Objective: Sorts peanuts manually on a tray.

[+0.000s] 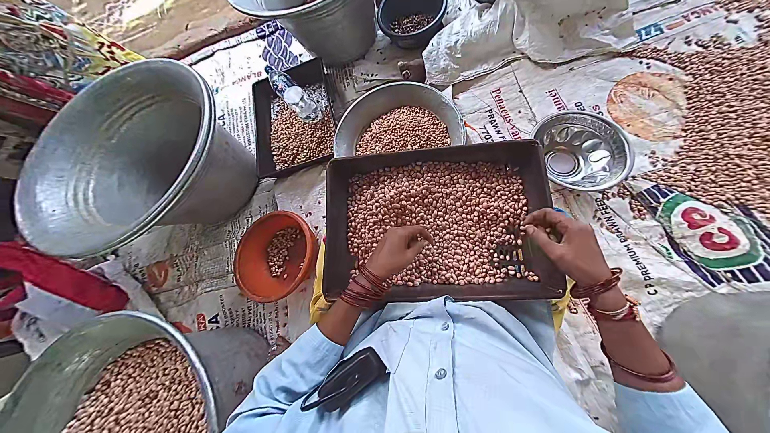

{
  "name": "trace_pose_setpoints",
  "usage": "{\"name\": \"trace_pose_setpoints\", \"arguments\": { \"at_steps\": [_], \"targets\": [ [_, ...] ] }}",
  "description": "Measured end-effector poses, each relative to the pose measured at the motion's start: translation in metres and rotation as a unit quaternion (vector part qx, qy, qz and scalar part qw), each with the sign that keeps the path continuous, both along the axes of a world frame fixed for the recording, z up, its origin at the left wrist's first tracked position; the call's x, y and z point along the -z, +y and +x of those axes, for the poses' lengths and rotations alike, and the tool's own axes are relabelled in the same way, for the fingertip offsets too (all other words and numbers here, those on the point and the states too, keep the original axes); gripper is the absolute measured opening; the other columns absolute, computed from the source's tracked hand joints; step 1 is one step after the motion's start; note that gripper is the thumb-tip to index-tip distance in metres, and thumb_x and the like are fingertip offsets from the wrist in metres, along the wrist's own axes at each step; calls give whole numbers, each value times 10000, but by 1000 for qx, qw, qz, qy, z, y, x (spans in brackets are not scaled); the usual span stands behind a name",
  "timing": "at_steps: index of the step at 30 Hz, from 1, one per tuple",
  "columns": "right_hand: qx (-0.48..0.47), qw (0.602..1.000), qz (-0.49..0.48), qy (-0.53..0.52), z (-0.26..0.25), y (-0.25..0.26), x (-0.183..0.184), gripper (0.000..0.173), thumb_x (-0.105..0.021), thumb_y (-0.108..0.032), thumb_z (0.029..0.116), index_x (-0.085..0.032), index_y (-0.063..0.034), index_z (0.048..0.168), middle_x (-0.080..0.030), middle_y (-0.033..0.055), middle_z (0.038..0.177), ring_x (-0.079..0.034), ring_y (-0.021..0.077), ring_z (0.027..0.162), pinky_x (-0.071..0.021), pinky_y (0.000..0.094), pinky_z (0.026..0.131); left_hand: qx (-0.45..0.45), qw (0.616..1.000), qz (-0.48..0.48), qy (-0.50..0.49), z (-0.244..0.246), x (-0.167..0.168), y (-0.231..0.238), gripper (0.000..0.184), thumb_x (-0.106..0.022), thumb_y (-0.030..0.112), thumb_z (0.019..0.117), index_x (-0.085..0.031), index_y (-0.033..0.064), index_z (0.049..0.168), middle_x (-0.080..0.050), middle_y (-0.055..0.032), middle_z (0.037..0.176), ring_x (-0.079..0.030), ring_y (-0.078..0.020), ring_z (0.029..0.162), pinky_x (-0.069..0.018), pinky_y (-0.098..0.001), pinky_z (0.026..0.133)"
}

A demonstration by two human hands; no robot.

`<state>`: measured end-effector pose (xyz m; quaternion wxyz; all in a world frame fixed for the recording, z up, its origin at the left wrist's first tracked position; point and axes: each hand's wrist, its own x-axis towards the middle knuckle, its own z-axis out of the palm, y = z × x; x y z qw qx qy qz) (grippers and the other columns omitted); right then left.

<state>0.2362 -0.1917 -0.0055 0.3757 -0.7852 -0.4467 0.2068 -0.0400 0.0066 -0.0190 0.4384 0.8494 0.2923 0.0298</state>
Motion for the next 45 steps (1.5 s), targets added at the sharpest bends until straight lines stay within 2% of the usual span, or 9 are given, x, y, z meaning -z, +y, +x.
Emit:
{"name": "trace_pose_setpoints", "arguments": {
  "at_steps": [4,8,13,17,21,28,38,42,45],
  "targets": [
    [36,941,110,318,-6,-4,1,194,-410,-57,880,-565,-171,904,-563,-106,708,-468,-33,496,-401,125,452,49,997,59,3,14,3,-23,237,-558,92,980,-739,26,1117,-710,-145,879,-632,-251,723,-536,-440,734],
    [-68,993,-49,78,-26,-9,-6,187,-552,-171,936,-706,-93,1008,-597,-64,784,-450,-12,606,-379,208,565,96,990,103,-1,34,2,-33,224,-577,121,1009,-741,31,1132,-735,-180,1033,-711,-337,902,-556,-521,851],
    [-208,942,-255,-61,-57,1,-17,210,-647,-159,992,-763,-68,1142,-706,239,1075,-686,431,1013,-513,618,853,161,978,124,52,50,4,-38,243,-582,148,1020,-719,4,1159,-717,-222,1074,-712,-398,1003,-555,-560,861],
    [-236,912,-323,-89,-68,11,-12,249,-625,-145,1007,-725,-70,1222,-681,251,1168,-672,441,1061,-509,607,867,76,996,2,-41,41,7,-21,242,-603,190,987,-718,6,1093,-607,-40,748,-518,-111,641,-455,-291,639],
    [-237,912,-324,-88,-69,13,-11,246,-645,-133,992,-718,-50,1212,-683,254,1168,-675,448,1057,-509,616,861,0,987,-124,-98,9,0,3,312,-441,117,914,-689,3,1065,-631,33,853,-522,32,680,-454,-173,648],
    [-251,907,-325,-93,-66,17,-5,269,-647,-174,991,-712,-71,1230,-688,236,1175,-679,434,1054,-509,616,844,118,988,60,78,-11,5,-23,189,-638,146,977,-758,42,1079,-742,-188,1044,-718,-360,985,-547,-572,880],
    [-256,905,-332,-68,-62,18,0,280,-647,-239,984,-701,-39,1172,-700,215,1149,-679,409,1065,-500,609,857,204,965,150,69,-8,10,-34,178,-591,115,995,-740,21,1020,-723,-197,980,-725,-384,900,-567,-558,732],
    [-207,962,-161,79,-46,10,18,202,-672,-239,891,-697,-62,985,-564,2,730,-504,113,637,-413,326,609,226,962,138,63,-8,11,-32,210,-550,106,1011,-746,31,1015,-716,-188,954,-719,-380,872,-559,-558,713],
    [-72,960,-3,271,-38,11,24,76,-511,-123,872,-566,-124,924,-544,-110,740,-485,-43,562,-420,143,527,239,964,103,60,-7,9,-29,231,-540,95,1011,-762,32,1020,-722,-184,976,-716,-375,892,-556,-566,746]
  ]
}}
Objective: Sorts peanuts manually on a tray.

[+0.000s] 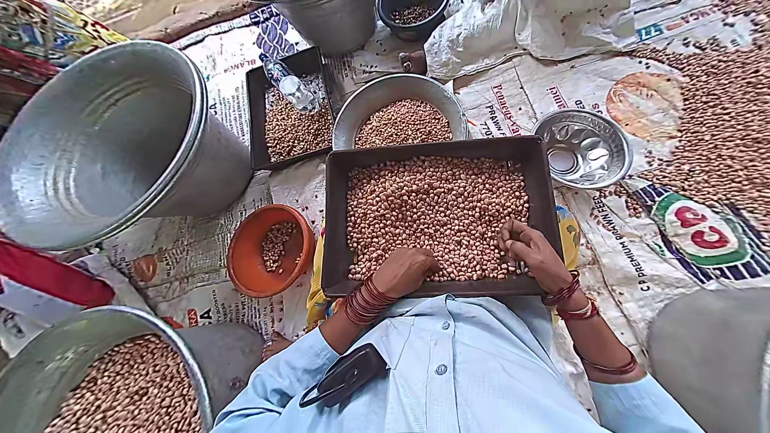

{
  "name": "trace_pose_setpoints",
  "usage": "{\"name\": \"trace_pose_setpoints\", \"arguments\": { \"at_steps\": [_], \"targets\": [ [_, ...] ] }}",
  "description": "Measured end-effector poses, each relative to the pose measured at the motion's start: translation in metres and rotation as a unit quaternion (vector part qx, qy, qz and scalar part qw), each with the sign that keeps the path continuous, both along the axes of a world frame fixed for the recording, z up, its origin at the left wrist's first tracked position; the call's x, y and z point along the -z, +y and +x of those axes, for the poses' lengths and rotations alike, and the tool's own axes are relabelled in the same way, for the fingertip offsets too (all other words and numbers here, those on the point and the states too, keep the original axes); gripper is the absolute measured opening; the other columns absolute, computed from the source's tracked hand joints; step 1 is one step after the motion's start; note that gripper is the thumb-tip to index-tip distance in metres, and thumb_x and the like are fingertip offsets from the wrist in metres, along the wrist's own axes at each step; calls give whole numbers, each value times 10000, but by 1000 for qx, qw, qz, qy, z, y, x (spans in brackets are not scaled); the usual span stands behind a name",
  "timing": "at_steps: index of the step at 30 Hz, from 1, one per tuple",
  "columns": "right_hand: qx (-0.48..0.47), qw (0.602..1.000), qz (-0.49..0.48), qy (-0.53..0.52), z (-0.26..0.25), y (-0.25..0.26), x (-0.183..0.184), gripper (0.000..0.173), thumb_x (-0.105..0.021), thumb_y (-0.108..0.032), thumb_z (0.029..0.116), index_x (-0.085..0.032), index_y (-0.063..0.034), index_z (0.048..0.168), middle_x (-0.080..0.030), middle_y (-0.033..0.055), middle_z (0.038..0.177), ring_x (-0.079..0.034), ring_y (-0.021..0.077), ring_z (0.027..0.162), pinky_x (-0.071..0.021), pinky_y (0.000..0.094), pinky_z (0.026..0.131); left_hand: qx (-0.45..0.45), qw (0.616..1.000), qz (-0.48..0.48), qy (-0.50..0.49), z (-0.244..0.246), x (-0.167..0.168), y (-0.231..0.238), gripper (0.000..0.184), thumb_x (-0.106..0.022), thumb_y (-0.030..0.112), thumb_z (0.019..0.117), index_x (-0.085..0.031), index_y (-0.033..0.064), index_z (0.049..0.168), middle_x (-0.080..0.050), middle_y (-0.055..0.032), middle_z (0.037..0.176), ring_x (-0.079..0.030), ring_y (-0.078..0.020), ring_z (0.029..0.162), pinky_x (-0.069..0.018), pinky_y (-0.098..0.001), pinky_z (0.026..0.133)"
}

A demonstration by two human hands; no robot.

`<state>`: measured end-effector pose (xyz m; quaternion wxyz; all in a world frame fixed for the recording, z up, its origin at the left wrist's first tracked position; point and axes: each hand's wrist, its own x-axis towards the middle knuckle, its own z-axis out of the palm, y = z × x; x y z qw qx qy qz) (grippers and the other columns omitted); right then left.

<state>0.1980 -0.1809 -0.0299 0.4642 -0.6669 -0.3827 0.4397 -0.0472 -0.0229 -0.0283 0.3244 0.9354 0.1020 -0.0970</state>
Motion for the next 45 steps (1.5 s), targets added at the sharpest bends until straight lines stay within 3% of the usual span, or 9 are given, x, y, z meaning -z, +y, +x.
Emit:
{"name": "trace_pose_setpoints", "arguments": {
  "at_steps": [3,7,14,22,25,30,33,37,45],
  "targets": [
    [48,988,-33,-145,3,9,-6,96,-549,-78,929,-628,-76,983,-558,-28,787,-487,30,635,-404,228,596,-12,998,-37,40,1,-3,5,215,-572,97,1003,-771,33,1054,-730,-193,1044,-710,-379,985,-544,-581,846],
    [-47,922,-106,-370,-7,25,-9,215,-683,-157,973,-734,-38,1143,-692,232,992,-684,415,908,-533,591,796,-32,992,-87,82,-2,-6,15,188,-617,81,978,-784,51,1059,-748,-168,1046,-713,-334,997,-531,-551,927],
    [-100,896,-181,-394,-11,37,-9,252,-642,-201,1008,-713,-28,1177,-695,246,1125,-683,442,1047,-518,612,871,-39,982,-147,115,-6,-11,23,147,-700,167,965,-772,60,1036,-747,-107,906,-692,-226,830,-536,-479,833],
    [17,996,37,85,5,22,0,50,-555,-152,949,-604,-144,952,-584,-111,710,-483,-39,533,-410,131,504,-330,897,-253,-149,-40,-16,56,194,-476,125,869,-632,65,967,-572,95,766,-500,55,624,-425,-136,579],
    [25,993,37,105,-4,30,-4,110,-469,-120,947,-566,-143,992,-574,-91,770,-466,-29,538,-396,134,494,-311,932,-164,-86,-39,-18,51,209,-558,166,980,-702,28,1044,-643,19,826,-522,3,686,-458,-218,671],
    [-129,962,-46,-236,-39,51,-16,209,-646,-253,990,-750,-92,1074,-571,-8,722,-461,93,623,-415,312,628,-223,975,-4,-3,-26,-8,31,207,-643,110,975,-760,65,1140,-734,-191,1070,-705,-357,975,-532,-559,909],
    [-229,914,-68,-328,-63,66,-20,240,-614,-203,1007,-754,-55,1134,-729,191,1022,-699,360,939,-532,556,842,-200,979,34,3,-22,-3,24,207,-638,101,969,-758,67,1135,-728,-193,1097,-706,-386,1027,-542,-579,891],
    [-290,857,-109,-411,-84,80,-18,244,-562,-133,1028,-715,-8,1172,-697,250,1128,-697,434,1016,-533,585,841,-196,980,26,11,-26,-6,23,207,-628,148,987,-749,34,1110,-728,-196,1098,-704,-376,1042,-536,-563,911],
    [-276,851,-109,-432,-87,77,-13,229,-598,-128,1009,-718,-20,1172,-699,258,1135,-705,451,984,-547,594,800,-450,870,199,-33,-129,-53,75,127,-729,99,934,-750,-6,1002,-687,-217,898,-676,-402,853,-533,-617,797]
  ]
}}
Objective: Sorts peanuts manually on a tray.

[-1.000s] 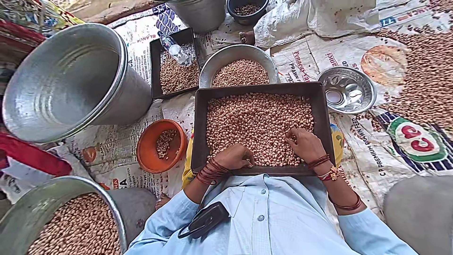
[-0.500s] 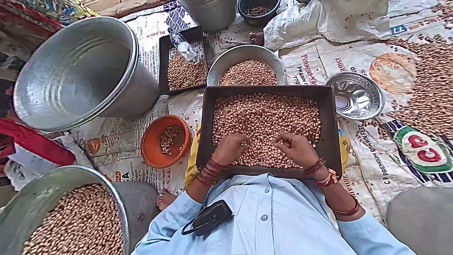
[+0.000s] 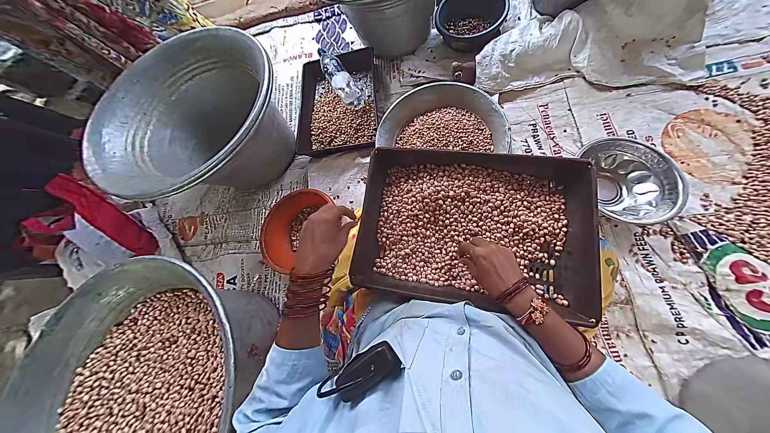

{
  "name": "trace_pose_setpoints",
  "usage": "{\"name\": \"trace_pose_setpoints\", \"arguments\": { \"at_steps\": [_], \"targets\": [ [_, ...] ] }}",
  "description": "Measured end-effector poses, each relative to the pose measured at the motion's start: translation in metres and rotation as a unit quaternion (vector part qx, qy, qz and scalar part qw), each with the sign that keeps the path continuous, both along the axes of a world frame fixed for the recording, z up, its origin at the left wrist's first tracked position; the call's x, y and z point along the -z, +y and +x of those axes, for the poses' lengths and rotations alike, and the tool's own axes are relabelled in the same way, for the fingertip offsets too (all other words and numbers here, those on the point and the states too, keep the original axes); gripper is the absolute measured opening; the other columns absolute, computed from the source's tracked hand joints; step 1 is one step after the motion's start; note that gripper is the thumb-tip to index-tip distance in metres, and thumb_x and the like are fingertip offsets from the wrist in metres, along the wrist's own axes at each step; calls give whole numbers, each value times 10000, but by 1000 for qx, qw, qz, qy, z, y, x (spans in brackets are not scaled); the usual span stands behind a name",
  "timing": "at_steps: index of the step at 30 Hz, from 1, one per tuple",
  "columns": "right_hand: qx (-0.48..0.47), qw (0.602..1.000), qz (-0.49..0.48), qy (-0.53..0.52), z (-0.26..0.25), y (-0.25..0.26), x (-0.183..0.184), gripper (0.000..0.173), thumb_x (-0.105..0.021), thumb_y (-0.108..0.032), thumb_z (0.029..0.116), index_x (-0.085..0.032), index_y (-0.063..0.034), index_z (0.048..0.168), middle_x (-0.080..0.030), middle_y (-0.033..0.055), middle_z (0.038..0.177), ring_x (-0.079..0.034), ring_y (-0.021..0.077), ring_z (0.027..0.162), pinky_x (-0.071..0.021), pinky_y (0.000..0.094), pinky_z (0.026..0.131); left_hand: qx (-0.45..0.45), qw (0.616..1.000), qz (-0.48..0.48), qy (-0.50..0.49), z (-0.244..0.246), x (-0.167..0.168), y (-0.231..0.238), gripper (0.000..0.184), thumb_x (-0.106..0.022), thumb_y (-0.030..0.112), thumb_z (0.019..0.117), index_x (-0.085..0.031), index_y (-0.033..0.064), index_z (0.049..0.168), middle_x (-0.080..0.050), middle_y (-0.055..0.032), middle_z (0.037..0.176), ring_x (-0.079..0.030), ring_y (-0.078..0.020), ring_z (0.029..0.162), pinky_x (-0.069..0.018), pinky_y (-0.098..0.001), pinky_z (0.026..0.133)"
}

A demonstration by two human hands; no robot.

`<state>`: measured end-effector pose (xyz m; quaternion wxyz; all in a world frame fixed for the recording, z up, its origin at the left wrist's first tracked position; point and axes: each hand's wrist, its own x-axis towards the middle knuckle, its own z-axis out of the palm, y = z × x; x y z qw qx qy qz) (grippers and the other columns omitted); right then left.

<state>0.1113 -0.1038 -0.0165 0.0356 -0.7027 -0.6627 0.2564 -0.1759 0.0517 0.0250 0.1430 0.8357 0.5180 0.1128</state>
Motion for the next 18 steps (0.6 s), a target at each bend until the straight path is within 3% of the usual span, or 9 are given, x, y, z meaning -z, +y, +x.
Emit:
{"name": "trace_pose_setpoints", "arguments": {
  "at_steps": [1,3,4,6,8,12,18],
  "targets": [
    [1,1000,-10,0,0,0,-1,234,-596,-129,1011,-714,-20,1181,-698,259,1142,-703,452,990,-545,595,804,-39,998,31,29,-11,-6,4,113,-729,73,917,-753,4,1003,-689,-232,935,-672,-429,916,-516,-637,839],
    [4,999,-44,-6,-1,0,-4,254,-595,-142,1017,-696,-27,1219,-689,253,1165,-696,447,1012,-538,593,823,-85,993,72,42,-20,-10,10,169,-725,24,891,-750,15,1058,-672,-279,1153,-599,-492,1176,-410,-678,1029],
    [6,998,-57,-7,-2,1,-4,262,-597,-148,1018,-688,-31,1234,-688,249,1179,-693,444,1027,-536,594,834,-83,993,85,29,-18,-10,10,211,-721,14,884,-735,9,1095,-648,-289,1213,-573,-500,1219,-398,-678,1048],
    [11,998,-69,1,-2,2,-4,272,-591,-160,1023,-679,-27,1244,-686,246,1198,-691,443,1043,-529,602,847,-36,995,84,-26,2,-5,6,205,-722,27,901,-724,0,1105,-672,-261,1176,-629,-460,1141,-488,-630,985],
    [15,996,-84,17,-1,2,-6,279,-583,-183,1032,-673,-18,1238,-685,238,1186,-685,426,1056,-521,591,870,23,995,48,-83,32,5,-3,129,-708,23,921,-748,7,1042,-720,-199,1064,-697,-375,1002,-558,-561,883],
    [33,993,-99,48,9,-3,-11,280,-600,-212,1027,-687,-18,1209,-688,222,1175,-673,399,1088,-507,580,910,86,995,-23,-47,76,28,-17,140,-654,11,947,-767,4,1031,-735,-194,1047,-700,-382,1035,-553,-546,915],
    [64,992,-99,37,28,-15,-23,265,-632,-192,1013,-701,-7,1190,-682,232,1159,-671,403,1076,-510,575,906,99,992,-71,25,87,34,-19,174,-642,51,964,-751,-20,1080,-726,-219,1088,-675,-400,1108,-522,-536,974]
  ]
}}
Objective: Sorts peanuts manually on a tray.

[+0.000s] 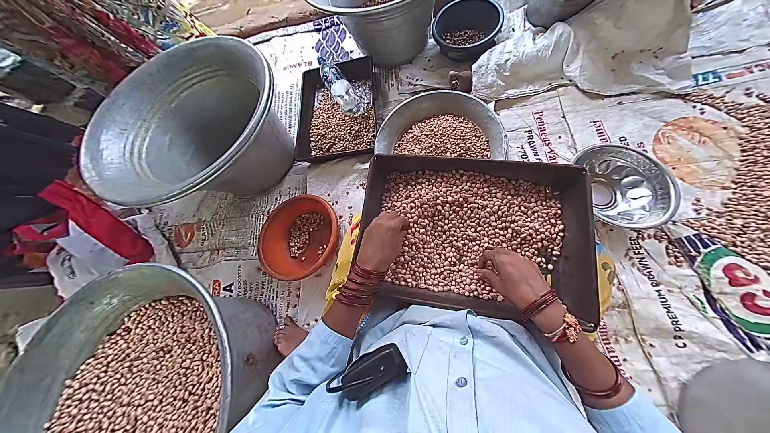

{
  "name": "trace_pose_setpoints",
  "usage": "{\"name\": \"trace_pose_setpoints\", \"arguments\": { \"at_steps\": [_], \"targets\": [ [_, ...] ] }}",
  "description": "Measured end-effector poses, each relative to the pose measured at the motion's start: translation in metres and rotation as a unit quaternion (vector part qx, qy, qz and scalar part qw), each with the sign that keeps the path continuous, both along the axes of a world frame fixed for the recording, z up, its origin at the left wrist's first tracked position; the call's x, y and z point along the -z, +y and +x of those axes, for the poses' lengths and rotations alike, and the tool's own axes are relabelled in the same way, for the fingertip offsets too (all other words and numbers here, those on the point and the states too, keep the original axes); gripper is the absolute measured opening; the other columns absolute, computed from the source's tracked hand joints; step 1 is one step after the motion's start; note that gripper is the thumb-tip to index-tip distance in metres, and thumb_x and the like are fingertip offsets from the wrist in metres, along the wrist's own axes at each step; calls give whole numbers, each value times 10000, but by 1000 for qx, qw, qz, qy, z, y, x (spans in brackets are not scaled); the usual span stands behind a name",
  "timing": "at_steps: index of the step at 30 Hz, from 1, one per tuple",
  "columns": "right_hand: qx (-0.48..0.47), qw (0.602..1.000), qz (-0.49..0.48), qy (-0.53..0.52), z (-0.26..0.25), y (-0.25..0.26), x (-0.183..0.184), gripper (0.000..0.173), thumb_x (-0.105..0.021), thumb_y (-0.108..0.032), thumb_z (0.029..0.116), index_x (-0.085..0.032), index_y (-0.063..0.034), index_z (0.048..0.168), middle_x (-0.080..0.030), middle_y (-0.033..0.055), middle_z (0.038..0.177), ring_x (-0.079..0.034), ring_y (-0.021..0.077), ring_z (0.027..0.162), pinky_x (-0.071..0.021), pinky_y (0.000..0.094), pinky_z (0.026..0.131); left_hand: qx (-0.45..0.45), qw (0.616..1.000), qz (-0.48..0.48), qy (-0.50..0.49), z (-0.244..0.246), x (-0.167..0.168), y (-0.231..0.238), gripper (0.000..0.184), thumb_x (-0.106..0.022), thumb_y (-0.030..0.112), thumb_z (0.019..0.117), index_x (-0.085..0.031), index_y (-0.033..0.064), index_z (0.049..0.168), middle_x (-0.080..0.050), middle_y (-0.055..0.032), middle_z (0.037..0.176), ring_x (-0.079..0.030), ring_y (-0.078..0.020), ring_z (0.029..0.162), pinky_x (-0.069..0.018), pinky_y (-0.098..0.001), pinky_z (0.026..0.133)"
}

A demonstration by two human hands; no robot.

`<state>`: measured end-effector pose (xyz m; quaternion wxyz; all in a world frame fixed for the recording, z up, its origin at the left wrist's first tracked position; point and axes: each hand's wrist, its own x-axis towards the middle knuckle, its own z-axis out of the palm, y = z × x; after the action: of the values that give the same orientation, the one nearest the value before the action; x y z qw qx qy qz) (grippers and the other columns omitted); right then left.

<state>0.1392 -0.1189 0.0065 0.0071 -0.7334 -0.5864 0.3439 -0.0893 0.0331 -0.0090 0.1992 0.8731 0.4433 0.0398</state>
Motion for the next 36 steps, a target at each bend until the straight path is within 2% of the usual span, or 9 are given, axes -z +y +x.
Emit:
{"name": "trace_pose_setpoints", "arguments": {
  "at_steps": [4,10,15,19,22,24,27,32,36],
  "targets": [
    [-4,1000,4,-18,-2,2,-21,246,-638,-172,1013,-708,-19,1192,-681,236,1159,-677,405,1047,-516,571,901,-8,997,-55,49,-2,-7,-3,210,-615,108,988,-743,-21,1093,-714,-216,1147,-655,-388,1158,-495,-534,1012],
    [-59,962,267,13,-24,-5,-33,121,-750,-84,888,-741,-1,976,-699,211,880,-701,385,713,-558,556,611,26,942,-289,-168,-1,-7,-22,306,-545,66,916,-638,-51,1183,-679,-170,1074,-646,-215,943,-526,-399,847],
    [-112,940,321,37,-56,-1,-29,110,-731,-54,878,-749,-30,984,-752,176,969,-742,368,737,-587,533,588,141,850,-476,-176,23,2,-45,100,-712,14,899,-645,-50,937,-591,-2,748,-525,-30,668,-457,-242,654],
    [-92,935,338,43,-44,-3,-25,149,-729,-55,876,-753,-48,1023,-755,170,1047,-756,363,804,-593,530,610,84,874,-429,-213,-5,-7,-25,111,-644,32,944,-656,-65,996,-642,2,841,-567,14,732,-494,-193,717],
    [-42,958,284,12,-13,-10,-22,181,-720,-92,915,-748,-45,1088,-742,199,1071,-741,412,873,-577,594,677,-50,953,-233,-190,-55,-31,4,122,-635,45,952,-699,-46,1002,-693,-64,915,-615,-62,778,-532,-270,747],
    [10,979,204,-10,9,-15,-23,242,-713,-124,946,-725,-40,1173,-713,238,1138,-711,459,968,-550,645,764,-163,979,-56,-108,-85,-45,17,98,-666,56,947,-737,6,993,-725,-137,958,-685,-247,883,-552,-487,832],
    [86,990,99,-60,35,-14,-27,378,-698,-163,972,-648,-52,1331,-647,269,1286,-663,489,1101,-514,671,871,-228,966,120,-36,-97,-52,21,188,-676,59,933,-720,-4,1105,-681,-276,1135,-627,-486,1125,-394,-712,1000],
    [193,972,-41,-128,59,-2,-31,574,-671,-152,995,-434,-7,1497,-555,336,1380,-600,527,1204,-473,659,965,-91,988,-125,-9,-54,-47,4,337,-651,252,1012,-655,58,1287,-735,-149,1065,-722,-303,927,-560,-540,874],
    [178,964,-142,-135,56,-2,-25,704,-708,-198,976,-351,12,1545,-563,335,1374,-593,510,1232,-470,640,993,-68,944,-224,233,-2,-47,-13,616,-697,322,978,-477,48,1483,-678,-266,1197,-640,-467,1148,-466,-632,999]
  ]
}}
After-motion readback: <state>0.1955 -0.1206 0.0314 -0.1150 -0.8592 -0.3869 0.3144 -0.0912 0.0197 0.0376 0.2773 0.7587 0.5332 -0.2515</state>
